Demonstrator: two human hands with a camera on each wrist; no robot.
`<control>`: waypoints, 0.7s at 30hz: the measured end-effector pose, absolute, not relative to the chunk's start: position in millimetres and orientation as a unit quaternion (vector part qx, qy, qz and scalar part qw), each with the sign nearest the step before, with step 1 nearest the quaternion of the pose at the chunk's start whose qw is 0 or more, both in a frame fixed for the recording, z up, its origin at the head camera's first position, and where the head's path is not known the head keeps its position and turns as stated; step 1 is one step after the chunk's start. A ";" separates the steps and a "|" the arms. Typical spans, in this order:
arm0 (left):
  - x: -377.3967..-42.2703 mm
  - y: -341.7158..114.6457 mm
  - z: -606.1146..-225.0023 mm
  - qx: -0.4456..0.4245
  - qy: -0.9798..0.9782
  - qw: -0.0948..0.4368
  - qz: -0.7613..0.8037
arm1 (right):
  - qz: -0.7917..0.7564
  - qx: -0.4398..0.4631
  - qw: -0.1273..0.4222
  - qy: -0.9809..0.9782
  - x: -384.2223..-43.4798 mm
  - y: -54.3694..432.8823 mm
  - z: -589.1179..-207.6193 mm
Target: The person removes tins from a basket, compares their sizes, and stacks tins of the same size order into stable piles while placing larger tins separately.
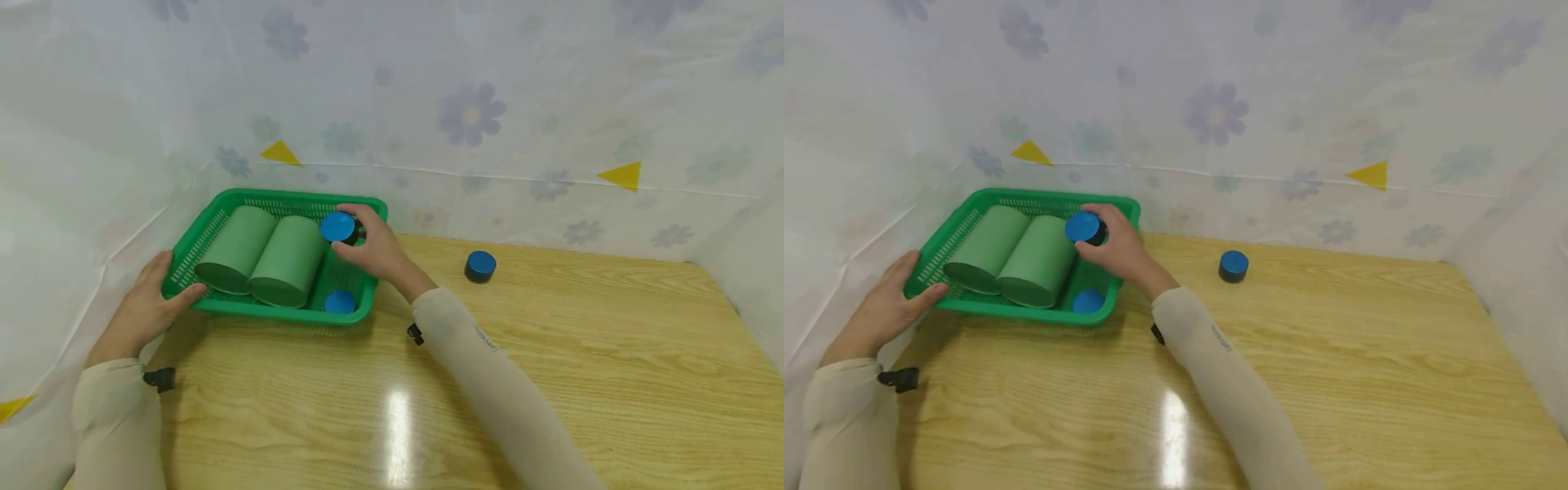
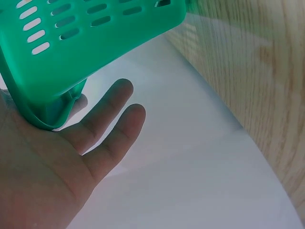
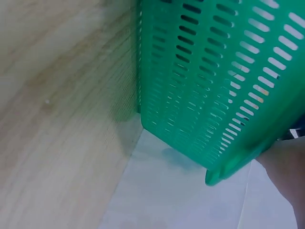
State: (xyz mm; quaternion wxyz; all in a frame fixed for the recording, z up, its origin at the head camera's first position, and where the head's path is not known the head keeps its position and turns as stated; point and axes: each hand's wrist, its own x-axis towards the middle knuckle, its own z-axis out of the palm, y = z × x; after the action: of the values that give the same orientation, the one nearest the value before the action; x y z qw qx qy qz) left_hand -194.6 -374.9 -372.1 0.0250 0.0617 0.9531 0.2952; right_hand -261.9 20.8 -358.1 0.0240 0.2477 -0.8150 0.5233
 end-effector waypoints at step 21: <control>-197.3 -378.1 -374.6 0.064 0.952 0.028 0.297 | 0.595 0.195 0.076 -0.776 -220.3 89.0 -364.8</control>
State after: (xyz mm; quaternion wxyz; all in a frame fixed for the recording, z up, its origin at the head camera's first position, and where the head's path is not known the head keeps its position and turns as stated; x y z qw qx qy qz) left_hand -197.3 -378.1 -374.6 0.0283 0.0639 0.9522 0.2974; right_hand -220.3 89.0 -364.8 0.0762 0.1954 -0.7757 0.5952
